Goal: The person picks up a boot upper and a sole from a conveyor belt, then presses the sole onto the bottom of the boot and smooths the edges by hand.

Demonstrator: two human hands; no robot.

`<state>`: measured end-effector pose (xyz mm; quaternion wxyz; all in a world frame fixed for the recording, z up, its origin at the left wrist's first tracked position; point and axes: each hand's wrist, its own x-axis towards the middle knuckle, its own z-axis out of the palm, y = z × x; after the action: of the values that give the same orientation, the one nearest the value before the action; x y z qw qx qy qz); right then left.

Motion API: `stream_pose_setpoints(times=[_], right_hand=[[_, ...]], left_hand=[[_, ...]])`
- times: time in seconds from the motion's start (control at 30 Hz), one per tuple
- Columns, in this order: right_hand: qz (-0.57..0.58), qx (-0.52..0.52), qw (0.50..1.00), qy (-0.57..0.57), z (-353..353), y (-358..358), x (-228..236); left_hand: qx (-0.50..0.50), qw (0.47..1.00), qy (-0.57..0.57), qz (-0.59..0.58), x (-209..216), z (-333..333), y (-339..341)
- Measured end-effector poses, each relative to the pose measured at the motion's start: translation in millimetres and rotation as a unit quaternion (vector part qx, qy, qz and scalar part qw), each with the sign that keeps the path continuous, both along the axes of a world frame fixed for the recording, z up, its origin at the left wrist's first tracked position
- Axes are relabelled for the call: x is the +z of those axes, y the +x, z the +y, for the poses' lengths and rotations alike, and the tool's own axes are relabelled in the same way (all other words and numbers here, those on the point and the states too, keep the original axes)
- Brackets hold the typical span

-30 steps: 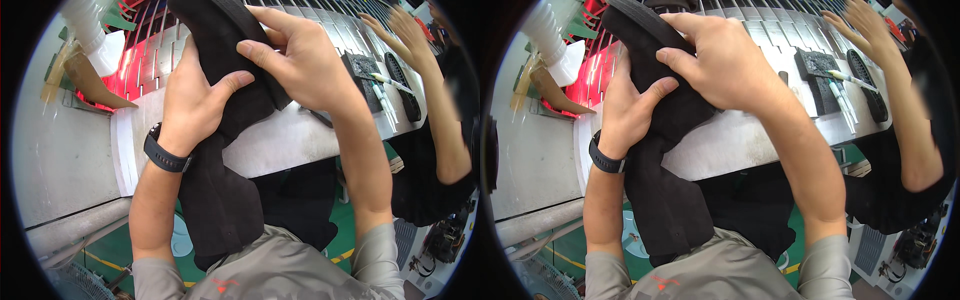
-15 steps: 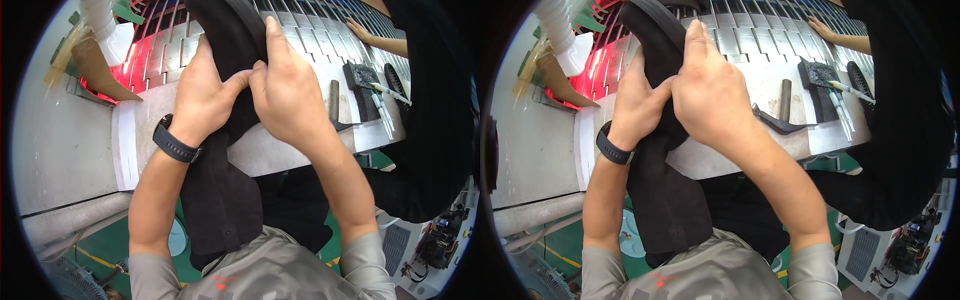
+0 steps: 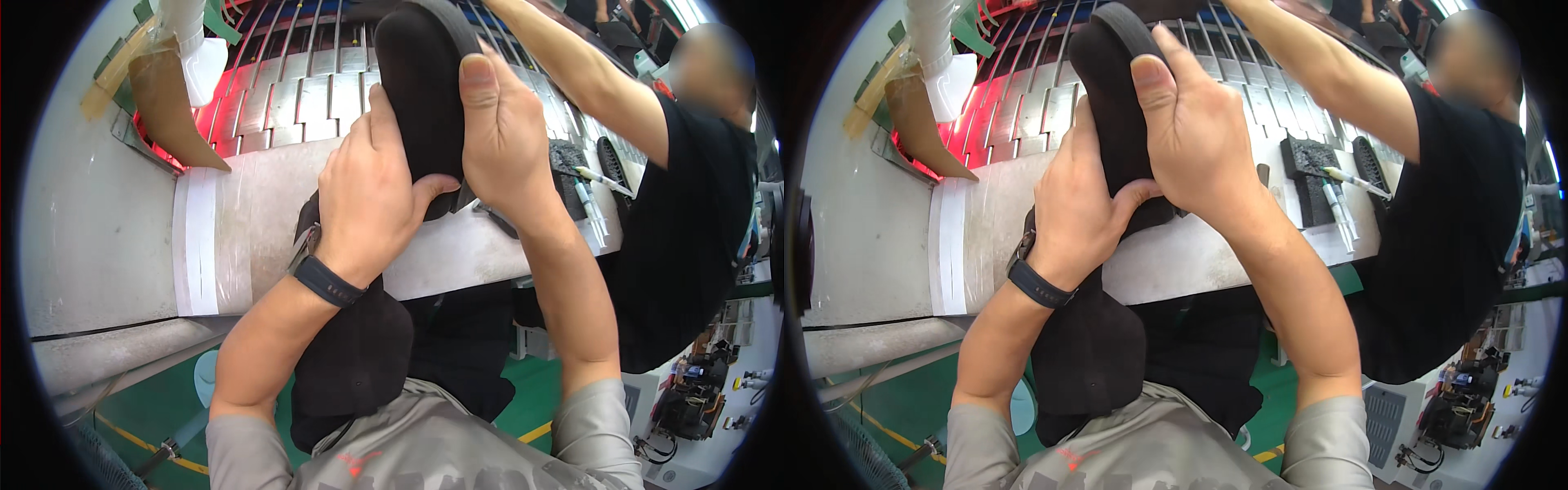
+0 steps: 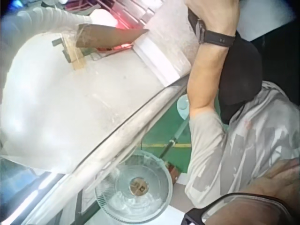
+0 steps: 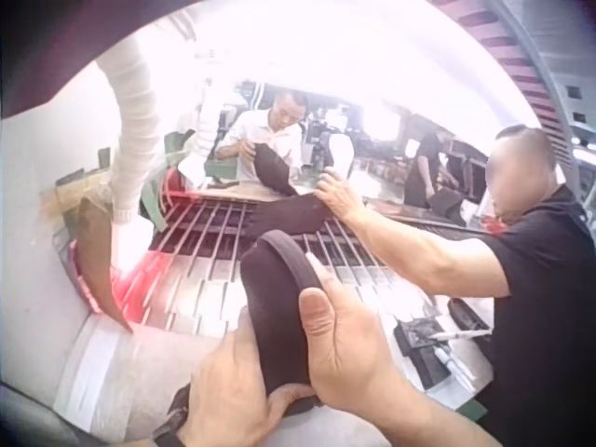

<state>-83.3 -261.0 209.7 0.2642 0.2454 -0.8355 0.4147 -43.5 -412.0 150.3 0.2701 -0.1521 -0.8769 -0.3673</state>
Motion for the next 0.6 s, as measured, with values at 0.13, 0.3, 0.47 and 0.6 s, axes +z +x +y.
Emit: stream_pose_setpoints(times=[0.13, 0.3, 0.47, 0.6], right_hand=[[-0.112, 0.126, 0.985, 0.025, 18, 6, 32], [-0.139, 0.135, 0.973, -0.124, 10, 17, 52], [-0.077, 0.035, 0.996, -0.036, 14, 43, 47], [0.043, -0.067, 0.997, 0.008, 8, 51, 46]], left_hand=[[-0.004, 1.000, -0.019, 0.012, -4, 1, 5], [-0.004, 0.998, -0.024, 0.064, -1, 13, 24], [0.005, 0.996, -0.029, 0.082, -4, 21, 30], [0.014, 0.995, -0.026, 0.091, -6, 23, 35]])
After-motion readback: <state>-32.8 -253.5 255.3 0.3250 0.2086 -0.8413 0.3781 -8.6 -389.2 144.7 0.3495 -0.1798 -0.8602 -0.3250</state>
